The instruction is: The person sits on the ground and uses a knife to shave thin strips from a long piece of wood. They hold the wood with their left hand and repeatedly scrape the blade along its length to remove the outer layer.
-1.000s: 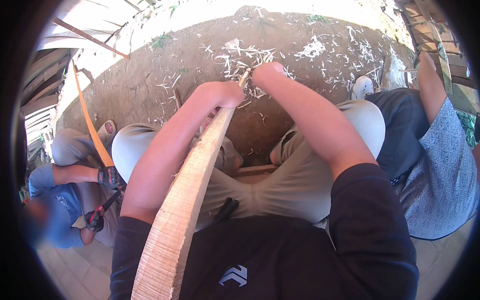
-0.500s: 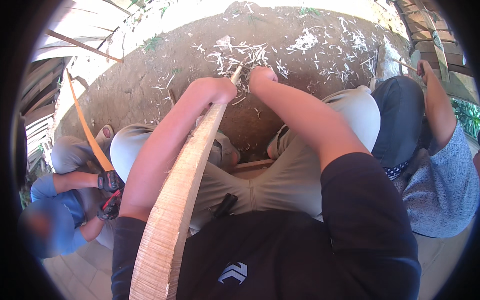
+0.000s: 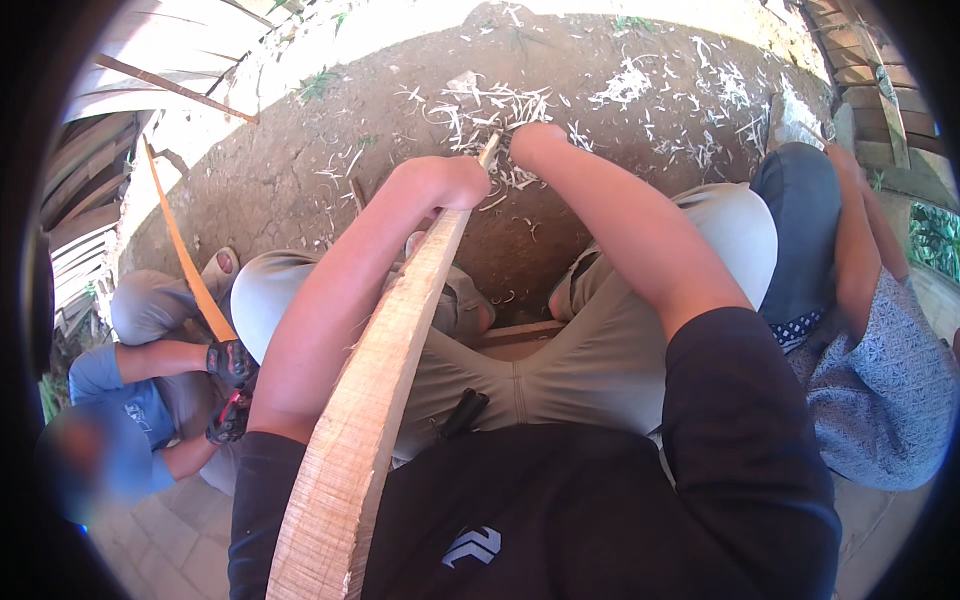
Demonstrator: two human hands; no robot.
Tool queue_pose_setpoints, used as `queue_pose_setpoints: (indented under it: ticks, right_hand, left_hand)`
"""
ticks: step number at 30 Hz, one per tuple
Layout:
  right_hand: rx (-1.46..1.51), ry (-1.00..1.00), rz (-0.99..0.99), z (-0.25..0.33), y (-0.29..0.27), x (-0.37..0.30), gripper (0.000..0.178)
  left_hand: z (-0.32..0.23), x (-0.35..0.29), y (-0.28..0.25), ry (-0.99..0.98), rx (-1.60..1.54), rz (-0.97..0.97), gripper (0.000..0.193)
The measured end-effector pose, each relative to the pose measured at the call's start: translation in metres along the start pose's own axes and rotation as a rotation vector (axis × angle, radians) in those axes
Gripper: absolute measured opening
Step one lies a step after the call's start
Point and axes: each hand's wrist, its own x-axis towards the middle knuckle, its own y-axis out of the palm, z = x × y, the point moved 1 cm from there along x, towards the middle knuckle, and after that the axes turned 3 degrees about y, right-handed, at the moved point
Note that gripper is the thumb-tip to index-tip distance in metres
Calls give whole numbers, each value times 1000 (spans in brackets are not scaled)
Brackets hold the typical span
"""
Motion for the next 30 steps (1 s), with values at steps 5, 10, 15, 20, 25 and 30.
queue_pose_setpoints:
  ticks: [5, 10, 15, 20, 25, 30]
  right_hand:
    - [-246, -175, 121, -7, -33, -30, 25]
    - [-416, -12, -92, -25, -47, -44, 22]
    - [-116, -17, -181, -30, -39, -46, 26]
    - [63, 77, -99, -31, -38, -33, 28]
    - [27, 67, -76, -40, -38, -24, 29]
    - [20, 48, -81, -33, -35, -21, 30]
  left_hand:
    - [1, 1, 2, -10, -39, -6, 46]
    - [0, 2, 3, -38, 19, -17, 43]
    - [0, 1, 3, -25, -8, -54, 41]
    - [-1, 9, 4, -47, -19, -38, 41]
    - [0, 4, 3, -30, -45, -59, 40]
    - [2, 7, 5, -30, -36, -50, 40]
